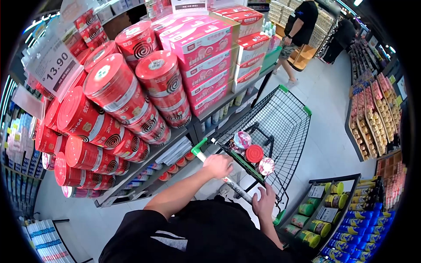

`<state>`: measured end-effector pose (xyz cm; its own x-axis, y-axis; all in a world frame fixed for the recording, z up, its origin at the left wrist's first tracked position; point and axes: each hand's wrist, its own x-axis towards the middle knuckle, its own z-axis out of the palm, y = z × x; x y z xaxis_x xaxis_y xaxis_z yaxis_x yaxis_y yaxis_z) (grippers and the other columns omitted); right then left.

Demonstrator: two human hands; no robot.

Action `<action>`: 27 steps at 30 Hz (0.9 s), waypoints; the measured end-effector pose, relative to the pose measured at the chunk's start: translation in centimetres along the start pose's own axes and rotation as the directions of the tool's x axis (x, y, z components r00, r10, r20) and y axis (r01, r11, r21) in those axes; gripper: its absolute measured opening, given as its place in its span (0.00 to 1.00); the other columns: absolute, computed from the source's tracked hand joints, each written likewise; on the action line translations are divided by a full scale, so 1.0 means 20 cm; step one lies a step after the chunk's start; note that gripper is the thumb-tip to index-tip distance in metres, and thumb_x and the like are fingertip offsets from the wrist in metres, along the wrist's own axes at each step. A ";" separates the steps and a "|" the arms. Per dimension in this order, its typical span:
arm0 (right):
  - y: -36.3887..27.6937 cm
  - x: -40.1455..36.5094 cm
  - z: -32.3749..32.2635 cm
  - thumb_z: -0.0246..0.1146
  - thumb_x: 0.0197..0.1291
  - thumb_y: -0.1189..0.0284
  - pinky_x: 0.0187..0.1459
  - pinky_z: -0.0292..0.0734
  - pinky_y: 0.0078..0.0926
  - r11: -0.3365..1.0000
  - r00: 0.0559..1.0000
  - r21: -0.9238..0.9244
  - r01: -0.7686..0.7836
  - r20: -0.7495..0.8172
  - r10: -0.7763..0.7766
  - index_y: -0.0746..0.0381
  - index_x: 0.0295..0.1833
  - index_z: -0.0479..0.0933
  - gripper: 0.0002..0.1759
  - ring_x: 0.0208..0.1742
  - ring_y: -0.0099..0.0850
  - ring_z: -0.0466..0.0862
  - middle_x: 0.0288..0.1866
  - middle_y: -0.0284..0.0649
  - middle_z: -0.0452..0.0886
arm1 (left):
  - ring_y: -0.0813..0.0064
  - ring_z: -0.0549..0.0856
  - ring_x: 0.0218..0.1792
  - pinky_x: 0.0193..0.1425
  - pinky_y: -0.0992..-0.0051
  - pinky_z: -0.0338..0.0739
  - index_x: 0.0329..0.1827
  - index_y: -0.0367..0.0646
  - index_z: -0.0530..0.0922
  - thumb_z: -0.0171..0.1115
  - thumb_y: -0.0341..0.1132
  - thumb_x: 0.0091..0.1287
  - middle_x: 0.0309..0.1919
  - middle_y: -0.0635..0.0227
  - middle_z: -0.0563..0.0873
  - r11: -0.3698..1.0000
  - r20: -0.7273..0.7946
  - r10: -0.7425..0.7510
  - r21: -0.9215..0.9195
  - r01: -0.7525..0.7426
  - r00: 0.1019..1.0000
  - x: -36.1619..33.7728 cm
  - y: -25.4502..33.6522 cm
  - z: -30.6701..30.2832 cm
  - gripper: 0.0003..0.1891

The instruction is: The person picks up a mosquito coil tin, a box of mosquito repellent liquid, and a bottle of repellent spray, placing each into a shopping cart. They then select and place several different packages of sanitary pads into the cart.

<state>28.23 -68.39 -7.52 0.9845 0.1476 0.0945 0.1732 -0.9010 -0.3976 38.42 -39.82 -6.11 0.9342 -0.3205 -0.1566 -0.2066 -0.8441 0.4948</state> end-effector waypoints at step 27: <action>0.60 0.80 -0.22 0.64 0.61 0.63 0.81 0.58 0.48 0.985 0.982 0.037 -0.169 0.089 0.165 0.62 0.57 0.84 0.22 0.79 0.42 0.69 0.75 0.42 0.74 | 0.57 0.90 0.38 0.44 0.59 0.84 0.43 0.47 0.87 0.65 0.39 0.65 0.36 0.65 0.91 0.998 -0.132 0.021 -0.058 -0.029 0.991 0.94 0.28 0.00 0.10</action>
<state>45.91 -78.61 -6.83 0.9980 0.0326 -0.0535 0.0056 -0.8972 -0.4416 54.81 -50.51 -6.33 0.9599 -0.2784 -0.0319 -0.2161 -0.8081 0.5480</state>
